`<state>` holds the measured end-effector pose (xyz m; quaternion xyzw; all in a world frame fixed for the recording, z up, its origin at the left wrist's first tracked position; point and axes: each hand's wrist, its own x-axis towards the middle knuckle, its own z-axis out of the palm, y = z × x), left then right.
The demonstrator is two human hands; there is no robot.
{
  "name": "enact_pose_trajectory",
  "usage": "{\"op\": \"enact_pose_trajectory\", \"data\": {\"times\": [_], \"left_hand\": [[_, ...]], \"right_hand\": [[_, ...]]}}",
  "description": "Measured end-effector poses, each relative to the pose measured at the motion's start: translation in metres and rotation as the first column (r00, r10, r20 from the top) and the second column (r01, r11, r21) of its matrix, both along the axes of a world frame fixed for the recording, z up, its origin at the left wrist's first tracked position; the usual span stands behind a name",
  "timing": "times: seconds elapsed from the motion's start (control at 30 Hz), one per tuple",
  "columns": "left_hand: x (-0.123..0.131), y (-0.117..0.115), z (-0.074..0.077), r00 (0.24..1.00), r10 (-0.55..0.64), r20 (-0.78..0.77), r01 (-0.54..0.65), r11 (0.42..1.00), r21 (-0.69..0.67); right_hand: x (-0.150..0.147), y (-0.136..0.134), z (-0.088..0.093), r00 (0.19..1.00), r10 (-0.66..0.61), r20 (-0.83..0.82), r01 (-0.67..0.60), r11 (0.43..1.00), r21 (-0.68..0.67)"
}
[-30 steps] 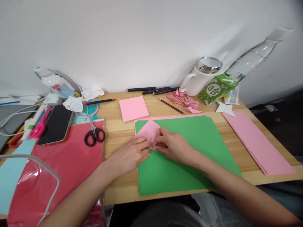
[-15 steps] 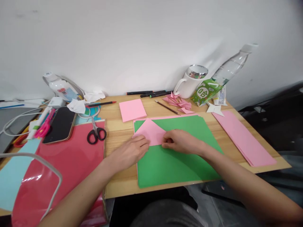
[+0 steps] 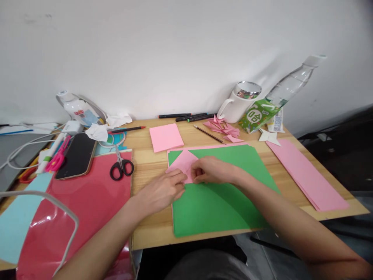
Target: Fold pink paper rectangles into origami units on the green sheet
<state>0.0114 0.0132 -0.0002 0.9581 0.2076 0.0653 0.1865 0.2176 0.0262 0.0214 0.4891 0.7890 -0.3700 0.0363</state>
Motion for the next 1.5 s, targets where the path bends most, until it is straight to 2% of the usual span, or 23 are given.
{"op": "enact_pose_trajectory", "data": {"times": [0.23,0.37,0.4,0.5,0.53,0.57,0.63,0.73,0.8,0.9,1.0,1.1,1.23,1.37,1.5], "left_hand": [[-0.013,0.007,0.002,0.999,-0.032,0.030,0.030,0.998,0.062],[-0.017,0.013,-0.003,0.987,-0.071,0.143,0.064,0.996,0.056],[-0.017,0.014,-0.006,0.980,-0.056,0.191,0.048,0.998,0.047],[-0.017,0.019,-0.014,0.959,0.088,0.270,-0.114,0.990,0.084],[-0.018,0.020,-0.016,0.953,0.156,0.261,-0.188,0.977,0.101],[-0.019,0.020,-0.017,0.954,0.179,0.240,-0.212,0.970,0.122],[-0.021,0.019,-0.017,0.968,0.185,0.171,-0.210,0.967,0.146],[-0.022,0.015,-0.014,0.981,0.183,0.069,-0.191,0.973,0.129],[-0.022,0.013,-0.011,0.978,0.207,0.037,-0.210,0.971,0.110],[-0.020,0.013,-0.007,0.987,0.162,0.014,-0.163,0.978,0.130],[-0.019,0.012,-0.002,0.998,0.040,0.039,-0.048,0.973,0.226],[-0.015,0.007,0.002,0.995,-0.041,0.090,0.013,0.956,0.294],[-0.008,-0.001,0.004,0.992,-0.109,0.069,0.091,0.971,0.222],[-0.006,-0.002,0.003,0.985,-0.124,0.117,0.110,0.987,0.115],[-0.008,-0.002,0.004,0.989,-0.110,0.098,0.108,0.994,0.020]], "right_hand": [[0.002,-0.004,-0.001,1.000,-0.006,-0.014,0.007,1.000,0.026],[0.003,-0.006,-0.002,1.000,-0.015,-0.020,0.016,0.999,0.048],[0.003,-0.007,-0.003,1.000,-0.021,-0.021,0.022,0.998,0.056],[0.002,-0.016,-0.003,0.999,-0.037,-0.013,0.038,0.992,0.119],[0.001,-0.021,-0.002,0.999,-0.046,0.007,0.044,0.987,0.156],[-0.001,-0.027,-0.001,0.997,-0.064,0.040,0.055,0.978,0.203],[-0.007,-0.041,0.002,0.972,-0.149,0.184,0.090,0.952,0.292],[-0.017,-0.057,0.008,0.840,-0.341,0.423,0.180,0.909,0.376],[-0.022,-0.062,0.010,0.787,-0.402,0.468,0.231,0.896,0.380],[-0.022,-0.058,0.007,0.798,-0.414,0.438,0.253,0.890,0.380],[-0.016,-0.049,-0.001,0.863,-0.382,0.331,0.231,0.881,0.414],[-0.010,-0.040,-0.011,0.928,-0.326,0.181,0.209,0.856,0.472],[-0.006,-0.032,-0.021,0.994,-0.105,-0.042,0.112,0.856,0.504],[-0.008,-0.030,-0.030,0.966,0.148,-0.213,-0.021,0.863,0.505],[-0.009,-0.027,-0.033,0.915,0.221,-0.338,-0.052,0.894,0.446]]}}
